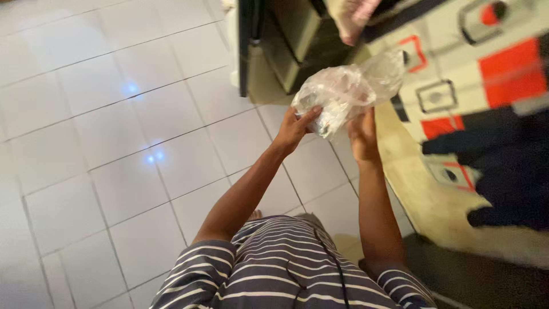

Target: The person wipes the exterior of a small refrigerator with a yellow cloth and a spray bottle, then places a few items into the freezer compartment. The person continues wiping the top and sides of the appliance.

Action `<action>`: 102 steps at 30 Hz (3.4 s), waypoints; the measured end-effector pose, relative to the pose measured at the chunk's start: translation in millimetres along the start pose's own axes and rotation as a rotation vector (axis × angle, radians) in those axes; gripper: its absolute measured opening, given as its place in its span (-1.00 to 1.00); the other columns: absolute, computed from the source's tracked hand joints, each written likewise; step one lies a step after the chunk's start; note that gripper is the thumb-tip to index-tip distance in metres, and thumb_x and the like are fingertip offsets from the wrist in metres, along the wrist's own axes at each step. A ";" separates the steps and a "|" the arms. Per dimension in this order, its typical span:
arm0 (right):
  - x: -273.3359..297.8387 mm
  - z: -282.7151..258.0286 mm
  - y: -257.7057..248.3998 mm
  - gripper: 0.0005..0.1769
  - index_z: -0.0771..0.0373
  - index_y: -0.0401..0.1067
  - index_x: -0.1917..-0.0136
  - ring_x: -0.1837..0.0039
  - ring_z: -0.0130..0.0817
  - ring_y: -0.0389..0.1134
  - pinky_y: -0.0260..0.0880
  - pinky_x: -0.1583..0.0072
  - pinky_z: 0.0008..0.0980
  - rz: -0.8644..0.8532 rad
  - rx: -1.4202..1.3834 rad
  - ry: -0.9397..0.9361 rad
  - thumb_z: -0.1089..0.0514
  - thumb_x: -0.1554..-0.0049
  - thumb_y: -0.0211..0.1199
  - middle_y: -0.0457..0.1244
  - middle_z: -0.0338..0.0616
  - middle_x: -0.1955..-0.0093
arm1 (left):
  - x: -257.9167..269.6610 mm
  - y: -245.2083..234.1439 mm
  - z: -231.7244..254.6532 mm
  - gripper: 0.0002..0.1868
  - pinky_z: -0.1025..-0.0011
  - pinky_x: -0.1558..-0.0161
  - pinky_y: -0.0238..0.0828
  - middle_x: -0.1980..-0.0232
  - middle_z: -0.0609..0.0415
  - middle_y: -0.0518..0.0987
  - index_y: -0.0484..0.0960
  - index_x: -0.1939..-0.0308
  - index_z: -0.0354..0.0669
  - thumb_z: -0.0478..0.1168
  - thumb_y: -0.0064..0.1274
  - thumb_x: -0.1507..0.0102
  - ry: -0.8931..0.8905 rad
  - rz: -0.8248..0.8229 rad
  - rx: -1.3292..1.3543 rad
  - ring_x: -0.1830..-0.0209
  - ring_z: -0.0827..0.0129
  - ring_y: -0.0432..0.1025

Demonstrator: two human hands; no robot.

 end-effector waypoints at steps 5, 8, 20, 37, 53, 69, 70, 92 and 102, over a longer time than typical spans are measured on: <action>-88.6 94.4 73.9 0.02 0.27 -0.03 -0.63 -0.54 -0.20 0.18 0.24 -0.52 -0.20 -0.184 0.239 0.025 0.12 -0.13 0.55 0.12 -0.05 -0.54 | -30.9 -115.8 23.4 -0.47 0.23 0.01 0.65 -0.05 0.00 0.65 0.50 -0.26 -0.38 -0.04 0.15 -0.37 0.012 0.153 -0.006 0.01 0.33 0.59; -150.0 141.9 93.3 -0.26 0.30 0.21 -0.52 -0.45 -0.24 0.30 0.32 -0.44 -0.23 -0.175 0.480 -0.073 0.21 -0.18 0.48 0.25 -0.05 -0.44 | -73.0 -176.5 32.6 -0.45 0.20 0.05 0.64 -0.08 0.01 0.60 0.44 -0.29 -0.29 -0.08 0.17 -0.31 0.039 0.235 -0.047 0.00 0.33 0.56; -404.8 313.9 138.7 -0.55 0.24 0.44 -0.36 -0.01 -0.44 0.41 0.44 -0.03 -0.46 -0.383 0.386 0.189 0.43 -0.21 0.16 0.41 -0.11 -0.10 | -233.3 -342.4 159.1 -0.45 0.31 -0.10 0.59 -0.18 -0.07 0.58 0.38 -0.38 -0.36 -0.21 0.16 -0.37 0.225 0.357 -0.261 -0.17 0.27 0.50; -652.7 432.1 344.0 -0.49 0.07 0.60 -0.12 -0.46 -0.15 0.30 0.44 -0.37 -0.25 -0.498 0.849 -0.096 0.50 0.02 0.23 0.21 -0.11 -0.51 | -456.1 -640.2 291.7 -0.40 0.13 0.01 0.64 -0.13 -0.03 0.62 0.39 -0.34 -0.24 0.03 0.00 -0.30 -0.270 0.181 0.171 -0.07 0.17 0.56; -785.0 561.2 298.6 -0.34 -0.02 0.31 -0.48 -0.56 0.20 0.03 0.14 -0.44 0.08 0.006 0.945 0.130 0.04 -0.15 0.43 -0.11 0.18 -0.63 | -721.5 -747.3 254.3 -0.41 0.37 0.07 0.63 -0.08 0.01 0.65 0.48 -0.34 -0.14 -0.42 0.04 -0.19 -0.421 -0.063 -0.505 0.03 0.35 0.58; -789.6 687.4 194.2 -0.46 0.01 0.32 -0.55 -0.07 0.10 0.38 0.39 -0.10 0.03 0.636 1.323 0.693 0.23 -0.32 0.08 0.34 0.12 -0.19 | -894.7 -733.8 145.6 -0.34 0.07 -0.29 0.47 -0.53 -0.24 0.22 0.13 -0.55 -0.20 -0.21 -0.03 -0.39 -0.956 -0.655 -0.350 -0.38 -0.03 0.34; -791.6 694.7 182.9 -0.48 -0.03 0.30 -0.56 0.00 0.08 0.38 0.40 -0.07 0.04 0.693 1.341 0.802 0.17 -0.35 0.08 0.35 0.14 -0.05 | -907.0 -728.8 142.7 -0.35 0.05 -0.26 0.47 -0.52 -0.23 0.25 0.16 -0.53 -0.21 -0.21 -0.01 -0.38 -0.977 -0.715 -0.362 -0.37 -0.03 0.36; -708.5 684.3 232.3 -0.22 0.27 0.18 -0.59 -0.58 0.51 -0.11 -0.14 -0.53 0.28 1.405 1.579 0.824 -0.03 -0.23 0.33 0.00 0.52 -0.54 | -939.9 -691.8 154.7 -0.27 -0.10 -0.52 -0.05 -0.57 -0.33 0.14 0.24 -0.50 -0.28 -0.16 0.12 -0.30 0.382 -1.208 -1.090 -0.59 -0.22 -0.03; -710.9 698.3 222.3 -0.34 0.12 0.22 -0.63 -0.58 0.35 -0.01 -0.08 -0.58 0.16 1.290 1.680 1.000 0.01 -0.32 0.24 0.10 0.33 -0.55 | -905.7 -717.9 40.3 -0.45 -0.20 -0.47 -0.18 -0.45 -0.06 0.30 0.40 -0.34 -0.14 0.04 -0.04 -0.34 0.148 -1.821 -1.621 -0.52 -0.15 0.02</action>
Point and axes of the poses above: each hand's wrist, its own x-axis away from the middle knuckle, its own y-axis out of the palm, z = x × y, the point moved 6 cm from there along -x, towards the middle knuckle
